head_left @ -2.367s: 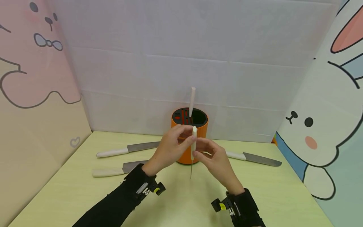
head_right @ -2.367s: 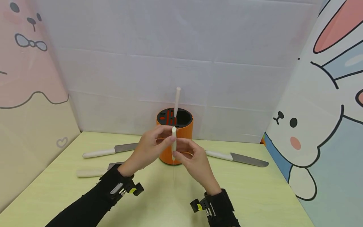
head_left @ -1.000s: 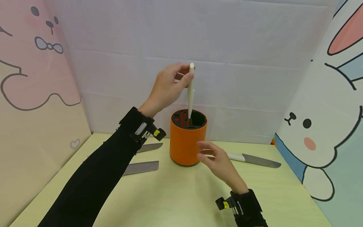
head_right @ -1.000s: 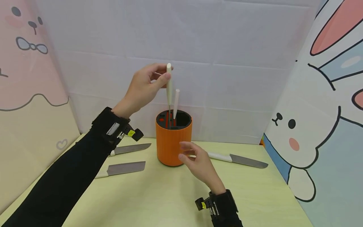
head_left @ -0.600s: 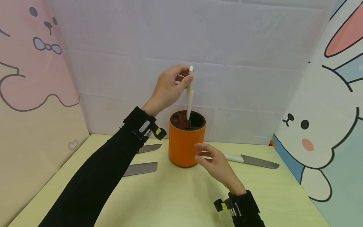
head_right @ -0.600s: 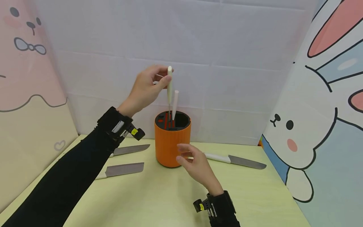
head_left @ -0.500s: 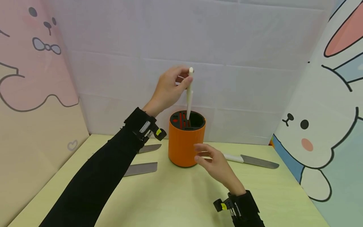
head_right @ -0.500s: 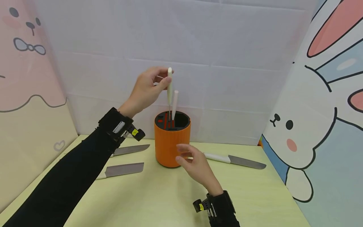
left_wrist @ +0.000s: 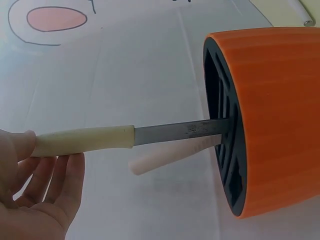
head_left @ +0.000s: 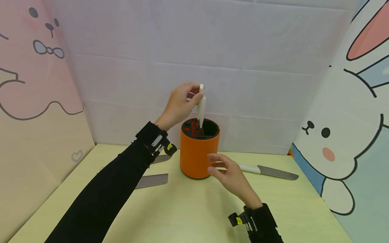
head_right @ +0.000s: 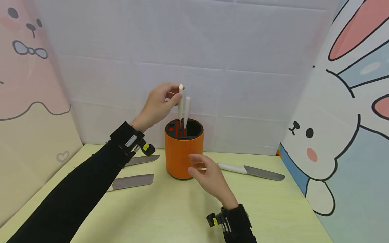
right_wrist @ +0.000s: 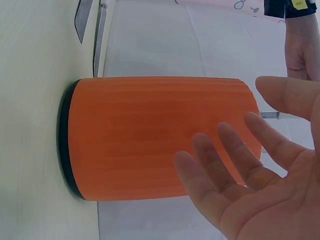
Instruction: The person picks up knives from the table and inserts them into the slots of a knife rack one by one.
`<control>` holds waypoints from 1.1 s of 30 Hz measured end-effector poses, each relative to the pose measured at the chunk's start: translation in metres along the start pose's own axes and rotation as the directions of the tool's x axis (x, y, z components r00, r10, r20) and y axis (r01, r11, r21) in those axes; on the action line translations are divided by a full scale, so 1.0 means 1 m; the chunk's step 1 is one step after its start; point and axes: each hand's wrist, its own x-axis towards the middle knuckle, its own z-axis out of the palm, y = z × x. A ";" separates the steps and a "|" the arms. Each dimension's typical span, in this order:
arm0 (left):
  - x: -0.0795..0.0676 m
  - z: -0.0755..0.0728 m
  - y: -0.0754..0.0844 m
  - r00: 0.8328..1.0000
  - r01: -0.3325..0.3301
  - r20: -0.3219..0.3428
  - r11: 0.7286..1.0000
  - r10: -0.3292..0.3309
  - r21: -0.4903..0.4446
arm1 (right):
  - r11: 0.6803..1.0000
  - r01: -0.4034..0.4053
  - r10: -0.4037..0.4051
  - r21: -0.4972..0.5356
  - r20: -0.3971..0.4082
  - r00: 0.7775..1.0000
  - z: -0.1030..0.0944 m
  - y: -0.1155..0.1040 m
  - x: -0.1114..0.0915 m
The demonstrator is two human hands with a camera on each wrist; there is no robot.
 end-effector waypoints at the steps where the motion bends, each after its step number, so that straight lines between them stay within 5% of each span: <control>1: -0.001 0.001 -0.002 1.000 0.006 0.003 1.000 -0.006 0.002 | 1.000 0.003 -0.003 -0.002 -0.002 1.000 0.000 0.000 0.000; 11: -0.012 0.010 -0.015 1.000 0.000 0.030 1.000 0.000 0.021 | 0.998 -0.002 0.000 -0.062 -0.027 1.000 0.000 -0.032 -0.003; 18: -0.020 0.017 -0.026 0.999 0.021 0.046 1.000 -0.022 0.022 | 0.987 0.030 -0.036 -0.157 -0.037 0.999 -0.002 0.000 -0.001; 33: -0.028 0.025 -0.035 0.995 0.077 0.064 0.997 -0.077 0.010 | 0.913 0.044 -0.073 -0.405 -0.057 0.996 -0.018 0.022 -0.016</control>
